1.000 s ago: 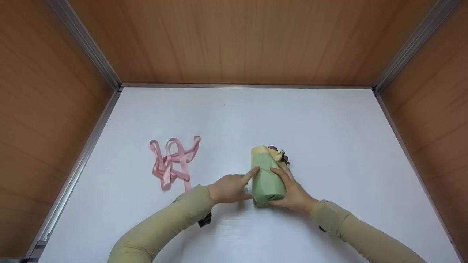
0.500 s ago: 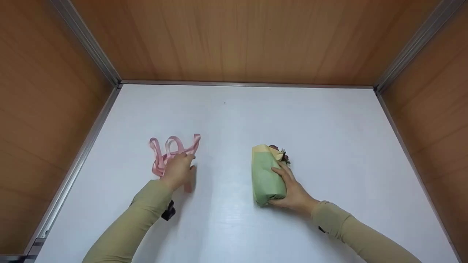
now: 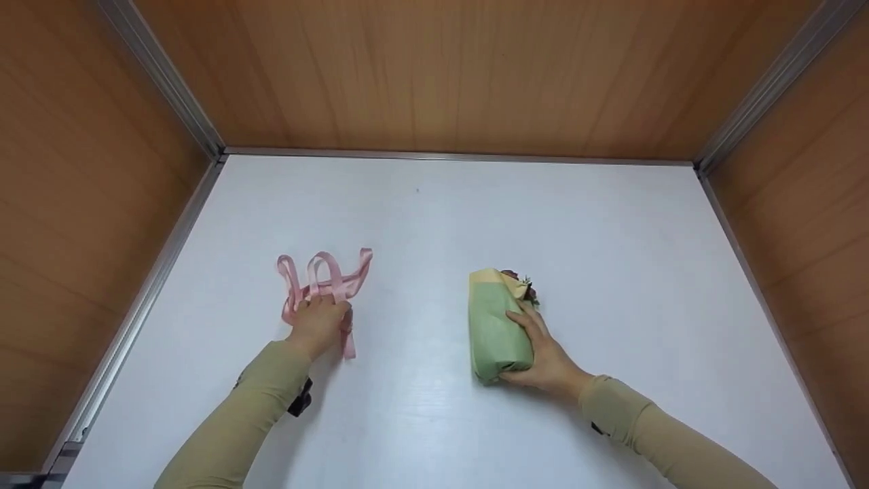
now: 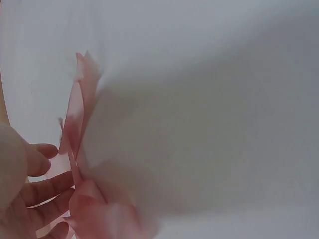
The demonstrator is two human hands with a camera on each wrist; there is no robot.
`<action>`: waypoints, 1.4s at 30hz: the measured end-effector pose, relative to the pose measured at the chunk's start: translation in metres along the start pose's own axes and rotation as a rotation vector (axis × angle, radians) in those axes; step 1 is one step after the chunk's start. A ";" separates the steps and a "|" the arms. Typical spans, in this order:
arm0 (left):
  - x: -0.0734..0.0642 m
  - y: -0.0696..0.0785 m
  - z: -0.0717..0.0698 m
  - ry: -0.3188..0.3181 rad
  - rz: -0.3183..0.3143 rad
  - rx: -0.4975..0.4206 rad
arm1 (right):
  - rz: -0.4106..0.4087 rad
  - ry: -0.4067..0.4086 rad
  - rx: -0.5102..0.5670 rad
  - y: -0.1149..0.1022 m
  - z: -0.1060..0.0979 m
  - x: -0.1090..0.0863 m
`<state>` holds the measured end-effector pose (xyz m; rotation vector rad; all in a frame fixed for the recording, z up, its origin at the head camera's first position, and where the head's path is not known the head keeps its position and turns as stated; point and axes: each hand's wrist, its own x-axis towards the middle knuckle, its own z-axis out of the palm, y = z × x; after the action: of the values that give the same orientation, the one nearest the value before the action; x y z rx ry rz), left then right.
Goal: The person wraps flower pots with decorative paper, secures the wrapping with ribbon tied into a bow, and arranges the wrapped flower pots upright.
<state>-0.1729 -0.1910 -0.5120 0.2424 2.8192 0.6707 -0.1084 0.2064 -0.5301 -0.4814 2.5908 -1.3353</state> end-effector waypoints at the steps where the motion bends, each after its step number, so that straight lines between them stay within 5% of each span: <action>1: 0.000 0.000 0.001 -0.009 -0.016 -0.023 | 0.000 0.002 -0.001 0.000 0.000 0.000; 3: -0.001 0.000 0.002 -0.015 -0.050 -0.077 | -0.002 0.005 -0.001 0.000 0.001 -0.001; 7: -0.003 0.000 0.006 0.033 0.079 0.116 | 0.002 0.011 -0.014 0.000 0.001 -0.001; 13: 0.002 0.003 0.007 0.173 0.184 0.257 | 0.021 0.000 -0.001 0.002 0.001 -0.002; 23: 0.020 0.044 -0.021 0.381 0.235 0.047 | 0.024 0.011 0.007 0.006 0.002 -0.002; 31: 0.042 0.098 -0.037 0.340 0.211 -0.048 | 0.030 0.020 0.000 0.005 0.004 -0.002; 35: 0.055 0.123 -0.034 0.306 0.225 -0.070 | 0.028 0.028 0.002 0.005 0.004 -0.003; 42: 0.077 0.158 -0.021 0.219 0.179 -0.256 | 0.016 0.029 0.018 0.005 0.007 -0.003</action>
<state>-0.2359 -0.0444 -0.4356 0.3995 2.8961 1.1523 -0.1046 0.2051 -0.5382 -0.4411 2.5977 -1.3694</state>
